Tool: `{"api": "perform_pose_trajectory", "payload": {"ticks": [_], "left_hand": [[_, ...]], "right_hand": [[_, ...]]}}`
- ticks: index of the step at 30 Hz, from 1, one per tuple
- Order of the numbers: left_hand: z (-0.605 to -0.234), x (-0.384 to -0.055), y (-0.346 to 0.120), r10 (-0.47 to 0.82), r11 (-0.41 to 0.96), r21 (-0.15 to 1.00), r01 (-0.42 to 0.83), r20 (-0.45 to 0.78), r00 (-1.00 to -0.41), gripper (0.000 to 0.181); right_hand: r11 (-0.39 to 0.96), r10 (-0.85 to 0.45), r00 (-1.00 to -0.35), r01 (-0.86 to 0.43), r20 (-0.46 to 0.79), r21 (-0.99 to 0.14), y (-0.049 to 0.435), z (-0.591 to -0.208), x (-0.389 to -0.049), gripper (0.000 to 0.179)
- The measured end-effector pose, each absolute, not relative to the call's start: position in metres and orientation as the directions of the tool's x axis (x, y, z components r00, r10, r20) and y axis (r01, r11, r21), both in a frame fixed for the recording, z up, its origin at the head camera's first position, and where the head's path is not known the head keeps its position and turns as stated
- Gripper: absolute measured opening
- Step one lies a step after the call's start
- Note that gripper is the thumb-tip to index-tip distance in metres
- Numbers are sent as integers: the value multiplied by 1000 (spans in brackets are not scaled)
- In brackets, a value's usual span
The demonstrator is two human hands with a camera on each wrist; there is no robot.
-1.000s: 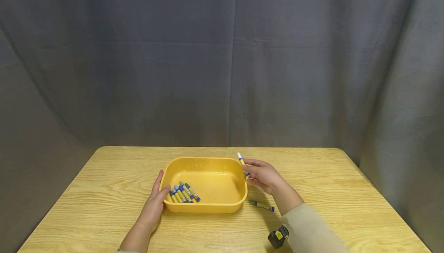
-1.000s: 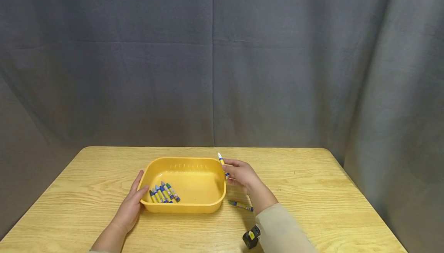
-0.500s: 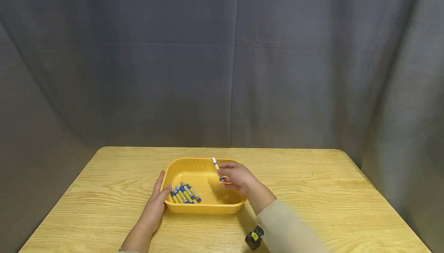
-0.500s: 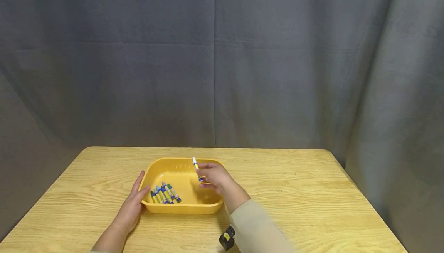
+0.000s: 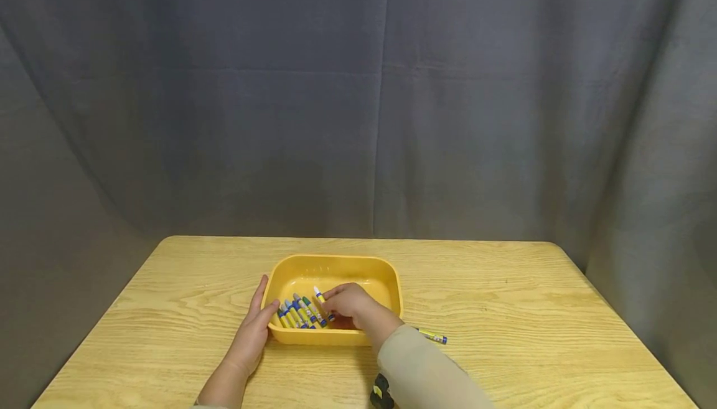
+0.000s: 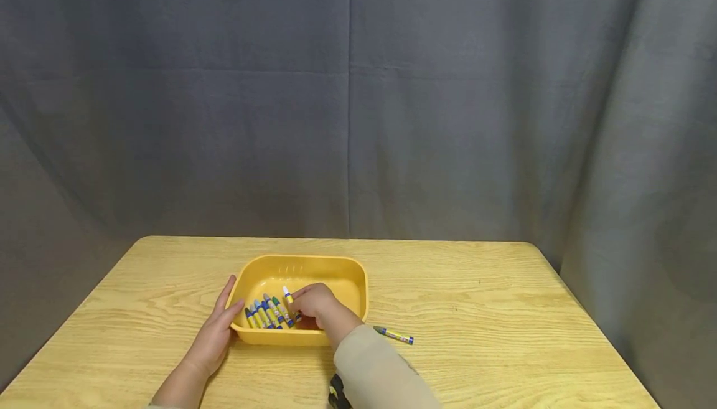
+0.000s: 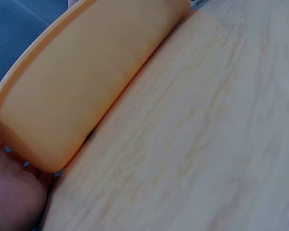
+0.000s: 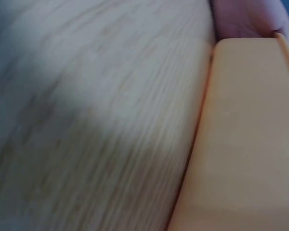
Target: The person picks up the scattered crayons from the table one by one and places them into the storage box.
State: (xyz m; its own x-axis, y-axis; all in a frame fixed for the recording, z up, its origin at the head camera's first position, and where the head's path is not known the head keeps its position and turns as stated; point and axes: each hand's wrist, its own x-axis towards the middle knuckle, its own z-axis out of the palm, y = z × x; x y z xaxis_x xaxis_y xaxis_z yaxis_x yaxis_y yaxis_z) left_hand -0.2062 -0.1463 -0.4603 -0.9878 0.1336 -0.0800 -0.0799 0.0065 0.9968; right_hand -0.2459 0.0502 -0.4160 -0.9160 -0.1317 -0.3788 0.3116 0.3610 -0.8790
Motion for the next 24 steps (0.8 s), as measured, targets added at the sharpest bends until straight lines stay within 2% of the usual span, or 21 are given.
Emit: {"api": "perform_pose_trajectory", "payload": {"ticks": [8, 17, 24], "left_hand": [[-460, -206, -146, 122, 24, 996, -88, -90, -988, 68], [-461, -205, -146, 122, 31, 996, -87, -90, -988, 68], [-460, -205, -146, 133, 15, 996, -85, -86, -987, 68]], "right_hand": [[478, -82, -937, 262, -340, -838, 39, -417, -243, 14], [583, -41, -941, 250, -336, -773, 34, -415, -241, 15], [567, -72, -946, 222, -316, -794, 40, -415, -243, 17]]}}
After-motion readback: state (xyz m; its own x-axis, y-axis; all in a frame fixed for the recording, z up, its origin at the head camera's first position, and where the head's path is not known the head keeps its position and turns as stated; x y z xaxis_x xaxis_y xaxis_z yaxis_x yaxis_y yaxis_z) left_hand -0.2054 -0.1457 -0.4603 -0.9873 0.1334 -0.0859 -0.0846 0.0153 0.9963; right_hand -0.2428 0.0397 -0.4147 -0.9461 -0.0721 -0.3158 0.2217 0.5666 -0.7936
